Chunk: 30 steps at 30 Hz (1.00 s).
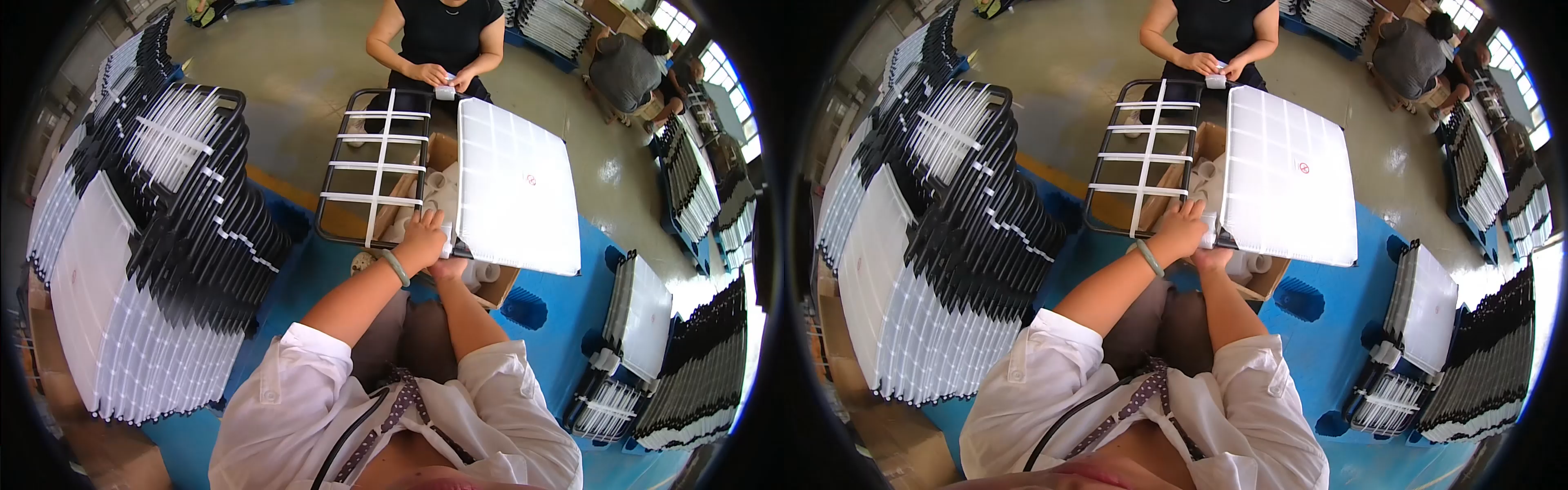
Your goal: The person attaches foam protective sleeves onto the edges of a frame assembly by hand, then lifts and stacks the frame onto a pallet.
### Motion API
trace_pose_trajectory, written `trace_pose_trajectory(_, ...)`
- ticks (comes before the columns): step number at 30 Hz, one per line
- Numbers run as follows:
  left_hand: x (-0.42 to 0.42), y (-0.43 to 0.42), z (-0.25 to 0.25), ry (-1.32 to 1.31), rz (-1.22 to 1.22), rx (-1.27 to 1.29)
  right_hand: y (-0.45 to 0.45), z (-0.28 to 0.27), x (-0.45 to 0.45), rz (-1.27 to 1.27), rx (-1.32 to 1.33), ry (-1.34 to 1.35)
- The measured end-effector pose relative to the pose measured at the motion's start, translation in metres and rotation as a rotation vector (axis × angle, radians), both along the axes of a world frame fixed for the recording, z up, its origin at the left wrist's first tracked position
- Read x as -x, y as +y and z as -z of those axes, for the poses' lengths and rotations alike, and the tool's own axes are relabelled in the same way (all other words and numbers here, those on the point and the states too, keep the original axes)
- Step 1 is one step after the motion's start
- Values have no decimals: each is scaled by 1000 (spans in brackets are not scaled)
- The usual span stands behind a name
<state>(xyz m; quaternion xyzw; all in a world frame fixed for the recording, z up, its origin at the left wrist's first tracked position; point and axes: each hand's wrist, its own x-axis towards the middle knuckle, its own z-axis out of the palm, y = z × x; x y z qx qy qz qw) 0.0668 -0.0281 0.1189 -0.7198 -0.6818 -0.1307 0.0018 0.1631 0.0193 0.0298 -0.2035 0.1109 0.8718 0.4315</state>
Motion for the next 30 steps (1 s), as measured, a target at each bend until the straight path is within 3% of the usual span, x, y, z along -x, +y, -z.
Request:
trace_pose_trajectory(3,-9,-5,-16,-118,-50,239,-1,12,-6,-12,-39,23)
trace_pose_trajectory(6,-10,2,-3,-203,-120,291,-4,5,-8,-33,-30,12)
trace_pose_trajectory(10,-3,5,16,-109,-126,130,3,17,-8,-52,-39,87)
trace_pose_trajectory(13,4,9,26,-345,-194,154,4,29,-13,-101,-29,124)
trace_pose_trajectory(14,4,10,26,-395,-224,144,7,42,-15,-115,-35,267)
trace_pose_trajectory(17,10,22,39,-533,-301,285,-6,-12,-6,-95,-66,-29)
trace_pose_trajectory(18,10,24,23,-418,-332,404,-10,-31,-3,-78,-22,-25)
trace_pose_trajectory(21,4,16,-22,-291,-466,153,8,29,-11,-214,-276,467)
trace_pose_trajectory(22,10,18,-25,-242,-411,205,10,37,-13,-190,-250,421)
trace_pose_trajectory(24,16,23,9,-242,-223,70,13,47,-14,-149,-199,331)
trace_pose_trajectory(27,19,25,21,-365,-118,83,5,14,-6,-77,-138,-13)
trace_pose_trajectory(30,17,21,6,-348,-128,84,-3,-30,-2,-101,-61,66)
